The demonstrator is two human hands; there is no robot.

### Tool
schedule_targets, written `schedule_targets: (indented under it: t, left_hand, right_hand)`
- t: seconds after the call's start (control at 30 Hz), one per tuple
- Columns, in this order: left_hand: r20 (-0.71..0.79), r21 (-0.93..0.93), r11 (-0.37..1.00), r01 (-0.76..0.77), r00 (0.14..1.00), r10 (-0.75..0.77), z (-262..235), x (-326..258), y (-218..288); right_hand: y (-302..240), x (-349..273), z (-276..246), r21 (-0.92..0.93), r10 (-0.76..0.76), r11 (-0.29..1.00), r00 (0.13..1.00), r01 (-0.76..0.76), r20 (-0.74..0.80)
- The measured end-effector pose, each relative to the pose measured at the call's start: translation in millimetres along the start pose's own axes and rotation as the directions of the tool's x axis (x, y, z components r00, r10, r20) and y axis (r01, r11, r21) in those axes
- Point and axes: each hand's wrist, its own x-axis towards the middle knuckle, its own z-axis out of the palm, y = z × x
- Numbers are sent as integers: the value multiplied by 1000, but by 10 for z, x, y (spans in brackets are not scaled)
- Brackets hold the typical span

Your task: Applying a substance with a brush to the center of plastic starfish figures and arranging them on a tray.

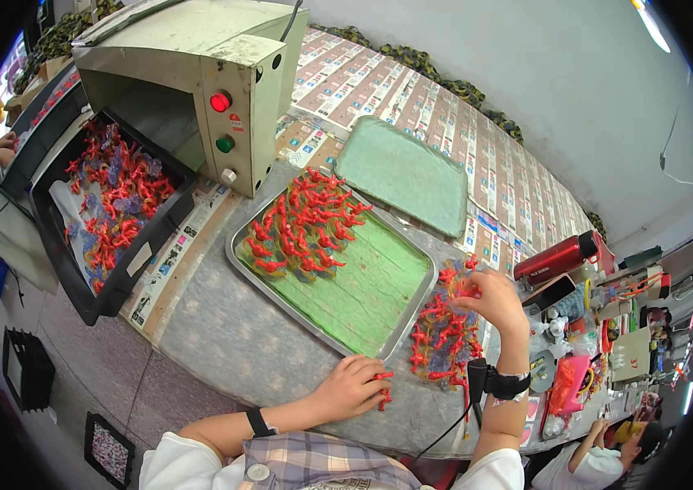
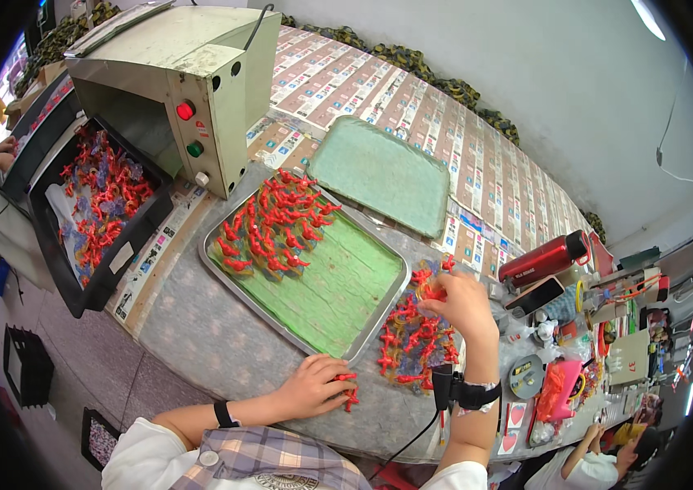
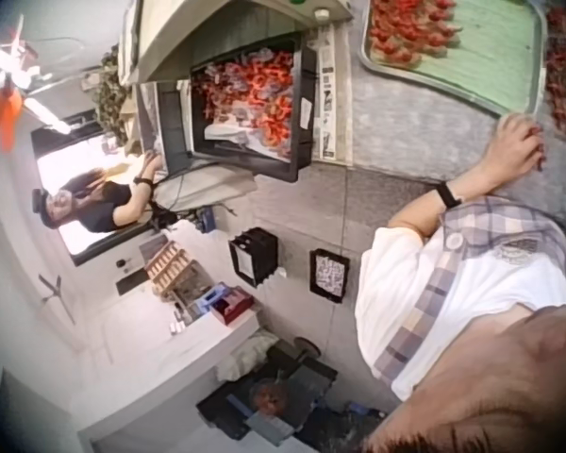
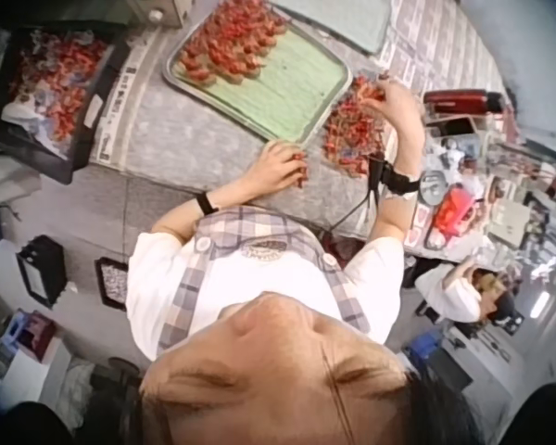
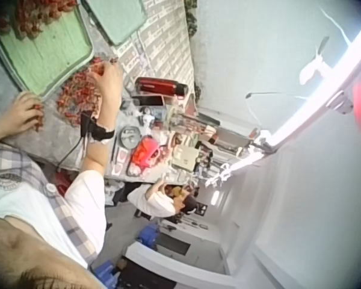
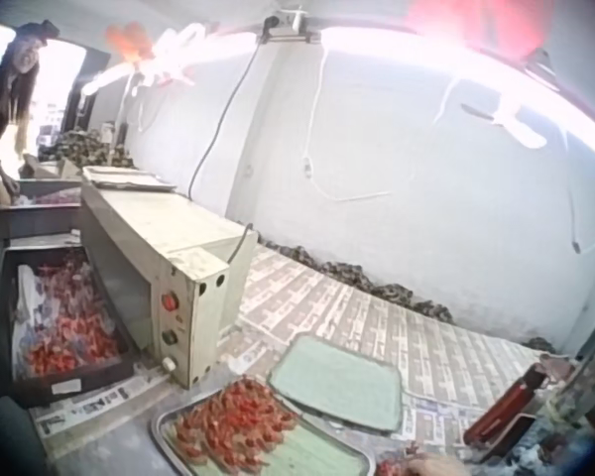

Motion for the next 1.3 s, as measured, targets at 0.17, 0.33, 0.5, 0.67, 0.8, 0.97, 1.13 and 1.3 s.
schedule_targets:
  t: [0.17, 0.33, 0.5, 0.67, 0.8, 0.97, 1.13, 1.3]
  left_hand:
    - [-3, 58, 998, 3, 1000, -2, -37, 46, 54]
    - [8, 90, 996, 0, 1000, -1, -32, 8, 11]
    - [8, 86, 996, -2, 1000, 2, -28, -6, 7]
    - [-14, 74, 997, 10, 1000, -9, -25, -39, 30]
    - [-16, 57, 998, 10, 1000, -9, -18, -24, 36]
    - [-6, 83, 997, 6, 1000, -5, 16, -20, 25]
    - [9, 89, 996, -8, 1000, 7, -25, -3, 32]
    - [10, 89, 996, -9, 1000, 8, -45, -11, 16]
  right_hand:
    - [-379, 553, 227, 92, -325, 928, 906, 360, -272]
    - [-959, 1638, 855, 66, -499, 822, 771, 566, -394]
    - [-1150, 1708, 905, 88, -410, 889, 866, 450, -285]
    - [-817, 1240, 621, 274, -361, 821, 827, 502, -432]
    - [-363, 414, 237, 363, -201, 872, 915, 329, -349]
    - [-97, 19, 101, -19, -147, 989, 950, 147, -274]
    - [-764, 660, 456, 217, -417, 833, 835, 509, -359]
    - [-1535, 1282, 937, 188, -347, 905, 918, 382, -195]
